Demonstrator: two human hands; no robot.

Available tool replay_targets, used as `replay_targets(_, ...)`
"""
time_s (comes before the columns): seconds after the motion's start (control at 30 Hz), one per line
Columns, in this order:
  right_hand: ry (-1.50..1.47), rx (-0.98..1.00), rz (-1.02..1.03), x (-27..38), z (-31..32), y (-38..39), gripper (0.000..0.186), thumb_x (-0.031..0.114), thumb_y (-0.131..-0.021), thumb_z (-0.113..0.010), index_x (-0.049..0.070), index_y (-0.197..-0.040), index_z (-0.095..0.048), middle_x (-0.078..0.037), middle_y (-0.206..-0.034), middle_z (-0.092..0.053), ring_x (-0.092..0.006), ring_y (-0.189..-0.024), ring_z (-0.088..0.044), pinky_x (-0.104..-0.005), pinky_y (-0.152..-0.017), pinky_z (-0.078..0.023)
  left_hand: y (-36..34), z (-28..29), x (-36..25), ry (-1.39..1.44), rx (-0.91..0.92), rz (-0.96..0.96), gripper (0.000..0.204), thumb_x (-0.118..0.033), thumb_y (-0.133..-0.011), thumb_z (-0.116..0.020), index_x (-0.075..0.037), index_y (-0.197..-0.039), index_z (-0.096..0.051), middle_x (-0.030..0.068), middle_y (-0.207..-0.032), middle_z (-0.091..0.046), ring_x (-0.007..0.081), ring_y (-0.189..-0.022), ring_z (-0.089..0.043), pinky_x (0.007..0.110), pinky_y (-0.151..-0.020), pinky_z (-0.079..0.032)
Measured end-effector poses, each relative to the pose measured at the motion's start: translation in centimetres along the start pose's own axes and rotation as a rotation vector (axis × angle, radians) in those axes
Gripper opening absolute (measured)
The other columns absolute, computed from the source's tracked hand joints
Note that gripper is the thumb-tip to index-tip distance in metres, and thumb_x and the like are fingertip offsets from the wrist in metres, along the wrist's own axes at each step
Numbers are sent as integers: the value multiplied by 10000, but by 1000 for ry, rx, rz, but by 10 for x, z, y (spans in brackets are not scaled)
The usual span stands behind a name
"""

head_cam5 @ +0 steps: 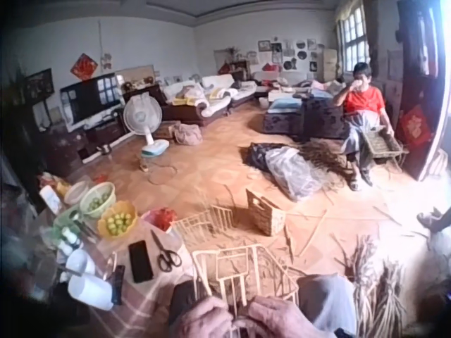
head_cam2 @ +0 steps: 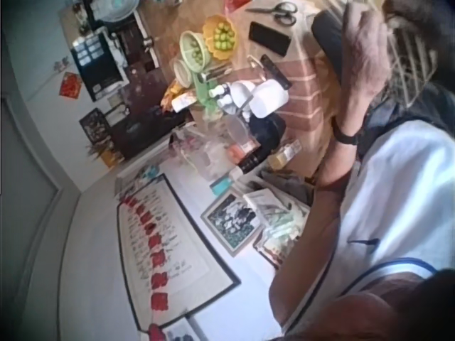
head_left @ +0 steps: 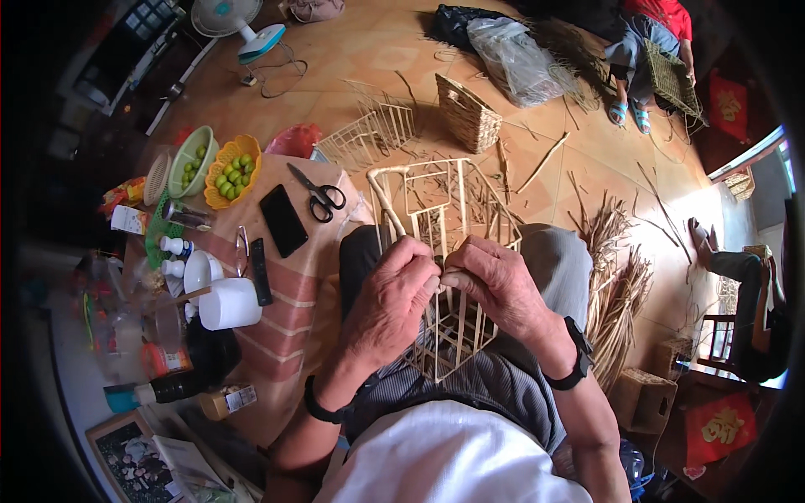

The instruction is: Weaving a basket from straw and thin wood strips.

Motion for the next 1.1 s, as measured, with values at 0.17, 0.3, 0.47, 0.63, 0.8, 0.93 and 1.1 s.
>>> replay_targets(0.17,84,-72,21,20,-2,-14,184,150,-940,-779,35,-1013,-656,-157,-874,-606,-395,-800,-644,-468,-696,-522,-7,7,21,53,-64,-129,142,-127,-1051,-604,2,-1077,-660,132,-1217,-638,321,-1032,-649,396,-906,-519)
replay_targets(0.3,180,-85,-72,18,-6,-16,174,162,-957,-751,29,-1003,-650,-163,-883,-629,-410,-811,-680,-478,-687,-533,-15,7,26,-201,-17,-229,130,-35,-1002,-598,16,-1090,-679,132,-1326,-658,341,-1140,-659,410,-990,-513)
replay_targets(0.47,249,-80,-137,-2,-26,-10,163,153,-966,-727,6,-992,-662,-198,-902,-666,-433,-836,-694,-490,-707,-547,5,-7,47,-13,-57,-144,271,-1,-992,-616,-18,-1262,-602,144,-1406,-621,356,-1227,-617,435,-1061,-494)
replay_targets(0.63,127,20,-211,-12,-31,-21,173,162,-975,-700,-8,-942,-697,-251,-849,-690,-469,-835,-689,-521,-710,-538,27,-10,60,279,-298,40,281,-22,-1019,-645,-46,-1296,-601,173,-1364,-631,363,-1195,-648,436,-998,-537)
replay_targets(0.8,199,322,-263,-22,-39,-37,175,157,-947,-685,-11,-920,-727,-255,-848,-708,-450,-864,-718,-529,-752,-543,34,-12,51,-71,-241,-93,302,-46,-899,-797,-41,-1174,-671,140,-1300,-618,313,-1125,-678,387,-917,-568)
replay_targets(0.93,380,338,-236,-32,-46,-35,142,157,-937,-690,19,-956,-719,-219,-928,-725,-427,-938,-712,-530,-827,-525,32,-15,43,-181,-268,-129,331,34,-865,-794,-36,-1168,-682,140,-1289,-619,328,-1143,-677,410,-914,-585)
replay_targets(1.1,582,86,-20,-29,-48,-31,141,175,-903,-726,76,-988,-674,-132,-898,-656,-351,-904,-655,-488,-829,-498,25,-15,48,-205,-276,-87,223,45,-918,-699,1,-1131,-650,151,-1309,-627,363,-1100,-715,441,-858,-616)
Point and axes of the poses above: each hand's wrist, its own y-axis away from the middle knuckle, its own z-axis out of the back of the hand, x = y × z, the point moved 5 cm from there along -y, towards the middle knuckle
